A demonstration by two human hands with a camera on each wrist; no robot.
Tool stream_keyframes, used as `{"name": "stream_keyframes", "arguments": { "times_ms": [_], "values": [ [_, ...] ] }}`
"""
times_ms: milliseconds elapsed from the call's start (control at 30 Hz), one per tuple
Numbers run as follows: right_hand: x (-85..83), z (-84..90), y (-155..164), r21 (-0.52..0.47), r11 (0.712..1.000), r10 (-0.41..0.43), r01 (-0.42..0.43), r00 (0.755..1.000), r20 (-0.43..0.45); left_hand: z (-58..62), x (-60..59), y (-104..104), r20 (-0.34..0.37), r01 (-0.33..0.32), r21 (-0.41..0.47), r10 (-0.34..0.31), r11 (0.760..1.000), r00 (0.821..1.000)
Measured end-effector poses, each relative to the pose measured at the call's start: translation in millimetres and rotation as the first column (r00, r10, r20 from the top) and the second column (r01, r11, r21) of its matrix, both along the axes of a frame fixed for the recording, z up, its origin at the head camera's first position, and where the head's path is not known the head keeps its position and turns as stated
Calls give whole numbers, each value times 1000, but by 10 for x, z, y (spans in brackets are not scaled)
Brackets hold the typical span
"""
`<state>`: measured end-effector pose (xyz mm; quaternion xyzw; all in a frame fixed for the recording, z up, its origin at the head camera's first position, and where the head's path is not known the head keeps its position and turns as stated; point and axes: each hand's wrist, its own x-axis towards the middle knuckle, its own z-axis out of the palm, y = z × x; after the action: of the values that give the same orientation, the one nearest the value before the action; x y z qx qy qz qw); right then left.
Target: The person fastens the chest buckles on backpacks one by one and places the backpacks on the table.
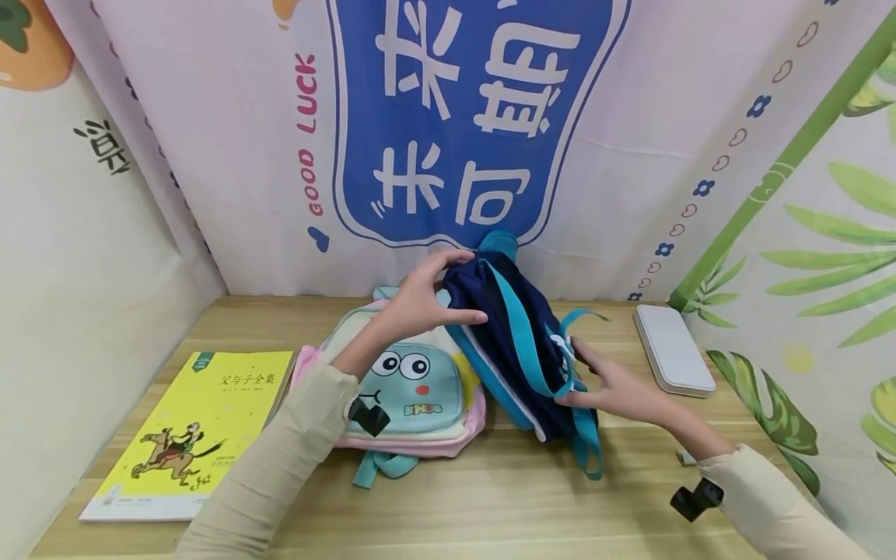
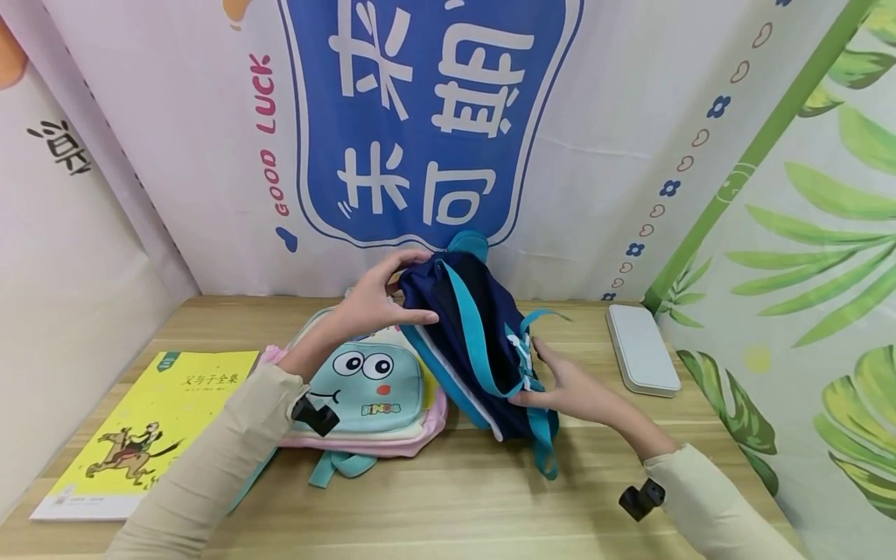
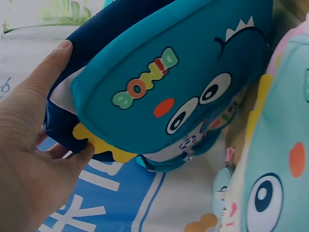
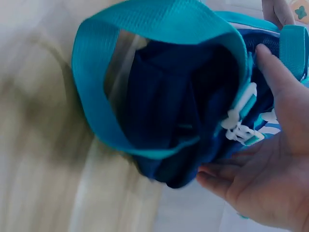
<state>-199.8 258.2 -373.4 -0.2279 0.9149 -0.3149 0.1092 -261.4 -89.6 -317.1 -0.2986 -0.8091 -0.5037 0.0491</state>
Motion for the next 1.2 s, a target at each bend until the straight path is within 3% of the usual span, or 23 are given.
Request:
{"name": "stream_keyframes", "arguments": {
  "times_ms": [300,500,800,1200],
  "values": [
    [59,-202,-19,25,999,32,-31,999,-10,-192,53,39,73,-51,-92,58,994,996],
    [101,-268,-21,17,999,37,-36,999,-37,-250,132,46,105,-75,-214,100,974,990],
    [106,-308,8,16,997,71,-70,996,-61,-326,251,97,115,-81,-303,121,949,986],
    [63,-303,173,32,990,137,-135,990,-42,-395,334,189,137,2,-357,50,934,989]
  ]
}}
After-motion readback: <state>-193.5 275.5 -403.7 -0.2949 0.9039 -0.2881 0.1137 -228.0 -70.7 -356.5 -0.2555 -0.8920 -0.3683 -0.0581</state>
